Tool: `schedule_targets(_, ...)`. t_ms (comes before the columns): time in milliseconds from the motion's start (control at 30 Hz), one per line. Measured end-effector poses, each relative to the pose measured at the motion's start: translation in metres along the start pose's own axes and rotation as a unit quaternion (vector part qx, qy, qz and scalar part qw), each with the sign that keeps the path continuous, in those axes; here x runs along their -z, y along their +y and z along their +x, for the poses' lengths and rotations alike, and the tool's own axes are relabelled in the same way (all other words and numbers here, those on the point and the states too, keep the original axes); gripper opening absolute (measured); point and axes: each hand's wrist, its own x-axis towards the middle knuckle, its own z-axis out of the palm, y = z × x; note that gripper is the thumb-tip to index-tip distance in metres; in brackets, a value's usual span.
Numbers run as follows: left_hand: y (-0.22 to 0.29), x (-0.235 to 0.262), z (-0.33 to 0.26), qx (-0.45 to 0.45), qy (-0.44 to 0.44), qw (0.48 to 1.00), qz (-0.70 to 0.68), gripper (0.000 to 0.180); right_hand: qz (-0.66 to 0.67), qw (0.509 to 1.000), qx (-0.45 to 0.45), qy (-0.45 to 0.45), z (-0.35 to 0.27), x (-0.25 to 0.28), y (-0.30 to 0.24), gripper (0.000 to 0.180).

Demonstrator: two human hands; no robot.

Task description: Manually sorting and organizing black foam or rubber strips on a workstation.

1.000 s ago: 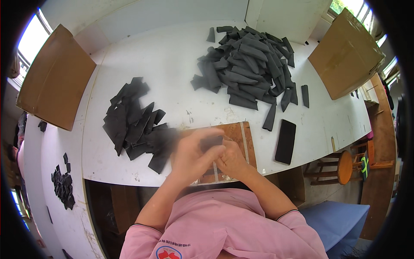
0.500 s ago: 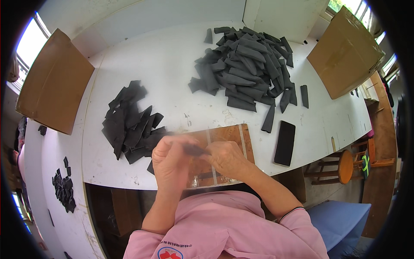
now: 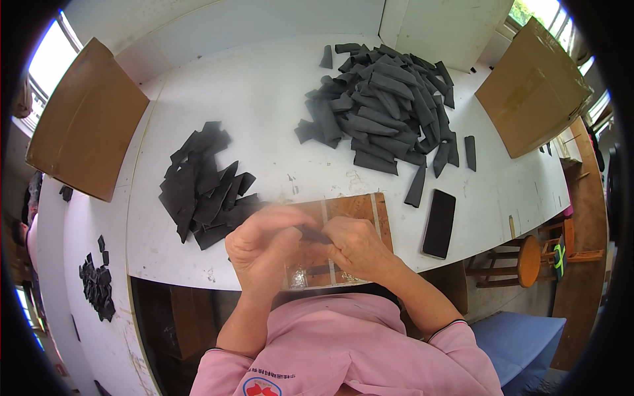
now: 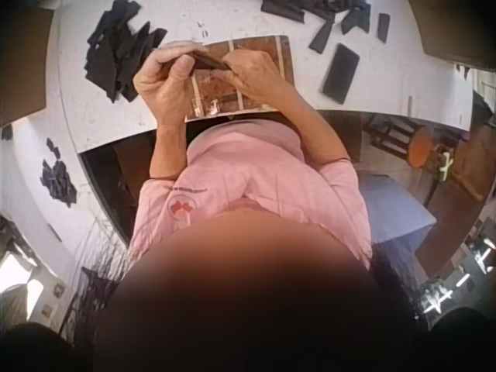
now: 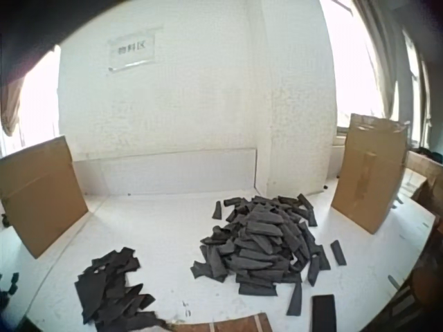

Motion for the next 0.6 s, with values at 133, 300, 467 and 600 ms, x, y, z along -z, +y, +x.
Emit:
schedule_targets(133,-0.001,0.002,0.003,0.011,0.005,1.0,0.003,0.012,-0.028,0.999,0.019,0.006,0.0,-0.002,0.004,0.026)
schedule_targets(300,-0.002,0.004,0.0,0.074,-0.01,0.997,-0.017,0.011,-0.013,1.0,-0.025,-0.001,-0.004,-0.017,0.006,0.026)
schedule_targets(467,-0.004,0.011,0.002,0.043,-0.024,0.999,0.021,0.011,-0.026,1.0,-0.011,0.001,-0.003,-0.013,0.003,0.024)
schedule_targets(600,-0.014,0.005,0.009,-0.019,-0.016,0.999,0.028,0.005,-0.054,0.998,-0.032,-0.009,-0.006,-0.017,0.01,0.023)
